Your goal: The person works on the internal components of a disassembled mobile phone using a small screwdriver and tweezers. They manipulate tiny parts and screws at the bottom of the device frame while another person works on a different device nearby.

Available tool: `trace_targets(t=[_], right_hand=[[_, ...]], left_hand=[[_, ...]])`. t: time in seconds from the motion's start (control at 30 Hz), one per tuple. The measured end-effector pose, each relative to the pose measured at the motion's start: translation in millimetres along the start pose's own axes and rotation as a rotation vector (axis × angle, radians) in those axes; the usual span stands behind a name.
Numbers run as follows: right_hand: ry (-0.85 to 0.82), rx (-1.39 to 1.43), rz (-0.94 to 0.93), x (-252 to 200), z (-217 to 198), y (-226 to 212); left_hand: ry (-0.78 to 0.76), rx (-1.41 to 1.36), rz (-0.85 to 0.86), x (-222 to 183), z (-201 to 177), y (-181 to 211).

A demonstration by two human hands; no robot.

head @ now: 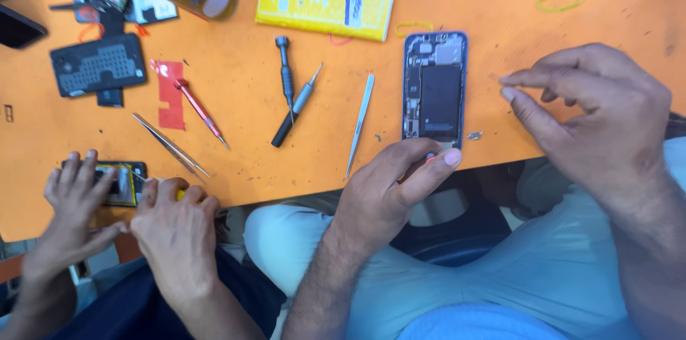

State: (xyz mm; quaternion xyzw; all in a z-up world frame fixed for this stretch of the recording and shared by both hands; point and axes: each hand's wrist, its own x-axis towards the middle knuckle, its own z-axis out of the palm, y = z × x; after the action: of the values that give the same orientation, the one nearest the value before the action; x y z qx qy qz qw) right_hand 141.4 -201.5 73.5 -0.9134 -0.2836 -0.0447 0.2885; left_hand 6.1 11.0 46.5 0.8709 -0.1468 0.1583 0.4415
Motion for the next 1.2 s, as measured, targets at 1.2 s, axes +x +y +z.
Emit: trace_targets(t=[1.2], right_hand=[[-0.104, 0.064, -0.017, -52, 47, 112]], left_hand=[[0.102, -0.076, -0.046, -5, 14, -11]])
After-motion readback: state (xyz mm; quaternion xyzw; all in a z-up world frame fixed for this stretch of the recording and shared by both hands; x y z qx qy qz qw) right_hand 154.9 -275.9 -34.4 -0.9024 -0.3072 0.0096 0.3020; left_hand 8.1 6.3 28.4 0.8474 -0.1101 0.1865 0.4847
